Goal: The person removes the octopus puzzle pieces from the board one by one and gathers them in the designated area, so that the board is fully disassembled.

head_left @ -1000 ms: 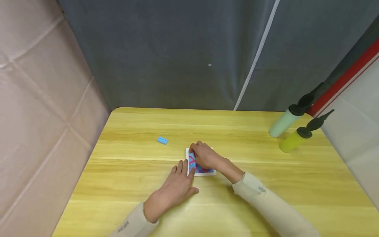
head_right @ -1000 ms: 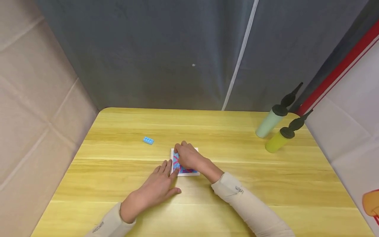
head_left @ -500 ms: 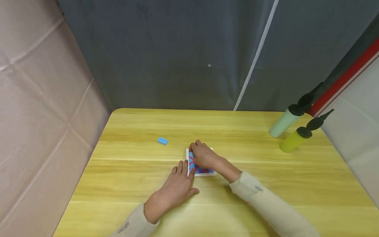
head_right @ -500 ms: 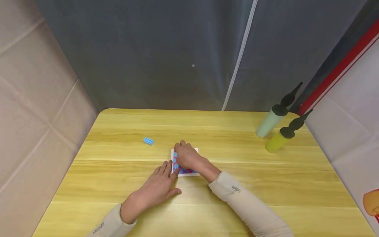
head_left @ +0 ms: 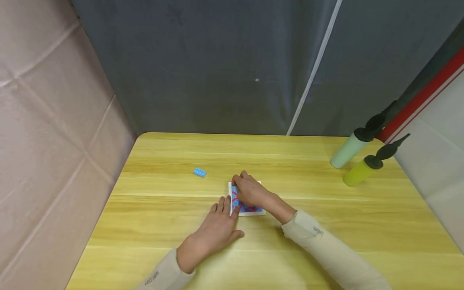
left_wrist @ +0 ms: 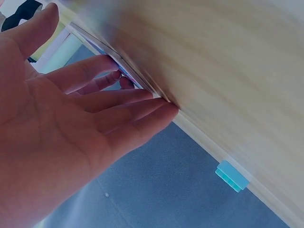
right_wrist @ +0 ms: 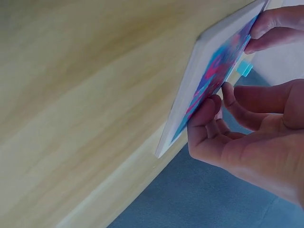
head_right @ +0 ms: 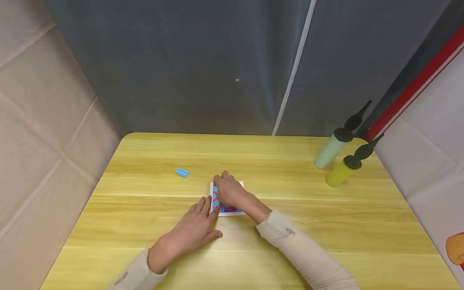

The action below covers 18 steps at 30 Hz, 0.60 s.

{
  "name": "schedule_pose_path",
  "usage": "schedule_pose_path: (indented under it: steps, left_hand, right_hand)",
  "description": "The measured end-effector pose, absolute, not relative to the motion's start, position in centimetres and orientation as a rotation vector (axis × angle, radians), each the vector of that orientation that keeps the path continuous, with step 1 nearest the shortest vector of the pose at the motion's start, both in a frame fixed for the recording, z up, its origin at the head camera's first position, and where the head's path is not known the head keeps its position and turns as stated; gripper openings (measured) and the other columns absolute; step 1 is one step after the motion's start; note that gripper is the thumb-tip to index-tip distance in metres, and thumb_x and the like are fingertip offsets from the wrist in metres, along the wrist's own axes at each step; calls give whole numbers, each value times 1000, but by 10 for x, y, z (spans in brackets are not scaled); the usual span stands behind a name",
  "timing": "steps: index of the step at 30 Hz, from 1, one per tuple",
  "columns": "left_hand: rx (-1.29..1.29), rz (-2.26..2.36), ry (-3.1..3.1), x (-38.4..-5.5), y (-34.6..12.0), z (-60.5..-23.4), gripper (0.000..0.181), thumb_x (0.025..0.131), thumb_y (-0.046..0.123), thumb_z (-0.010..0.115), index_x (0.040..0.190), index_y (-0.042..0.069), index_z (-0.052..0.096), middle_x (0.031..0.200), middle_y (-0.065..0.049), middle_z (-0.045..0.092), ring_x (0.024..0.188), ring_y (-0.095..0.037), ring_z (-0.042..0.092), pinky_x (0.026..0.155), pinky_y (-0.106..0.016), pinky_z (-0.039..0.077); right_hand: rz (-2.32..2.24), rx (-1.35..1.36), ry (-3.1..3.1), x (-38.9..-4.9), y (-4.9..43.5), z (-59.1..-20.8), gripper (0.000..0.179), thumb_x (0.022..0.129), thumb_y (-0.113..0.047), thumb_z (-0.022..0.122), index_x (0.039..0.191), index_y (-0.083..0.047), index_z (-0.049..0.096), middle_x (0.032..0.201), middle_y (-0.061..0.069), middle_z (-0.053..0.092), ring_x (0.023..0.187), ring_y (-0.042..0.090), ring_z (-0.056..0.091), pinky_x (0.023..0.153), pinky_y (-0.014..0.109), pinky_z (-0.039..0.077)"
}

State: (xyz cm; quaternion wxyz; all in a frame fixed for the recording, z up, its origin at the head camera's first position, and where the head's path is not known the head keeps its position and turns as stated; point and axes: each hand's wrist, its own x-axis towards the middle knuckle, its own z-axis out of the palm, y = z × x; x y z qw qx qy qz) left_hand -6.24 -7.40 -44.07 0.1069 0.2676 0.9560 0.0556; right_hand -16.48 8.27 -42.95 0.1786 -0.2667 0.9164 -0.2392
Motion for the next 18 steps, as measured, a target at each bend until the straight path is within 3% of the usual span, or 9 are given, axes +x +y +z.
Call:
schedule_pose_path:
  steps: [6, 18]
  left_hand:
    - [788, 177, 2822, -62, -74, -443, 75, 99, 56, 60, 153, 5, 49, 159, -36, 35, 149, -51, 37, 118, -57, 40]
    - [797, 165, 2827, -63, -74, -444, 75, 99, 56, 60, 152, 4, 50, 159, -36, 36, 149, -51, 37, 119, -57, 40]
  right_hand:
    - [-691, -693, 2581, -167, 82, -430, 26, 104, -3, 48, 126, -1, 62, 111, 10, 55, 88, 21, 53, 87, 37, 54]
    - [-664, -697, 2604, -168, 79, -429, 23, 101, 0, 49, 119, -2, 63, 105, 10, 55, 82, 20, 51, 78, 32, 52]
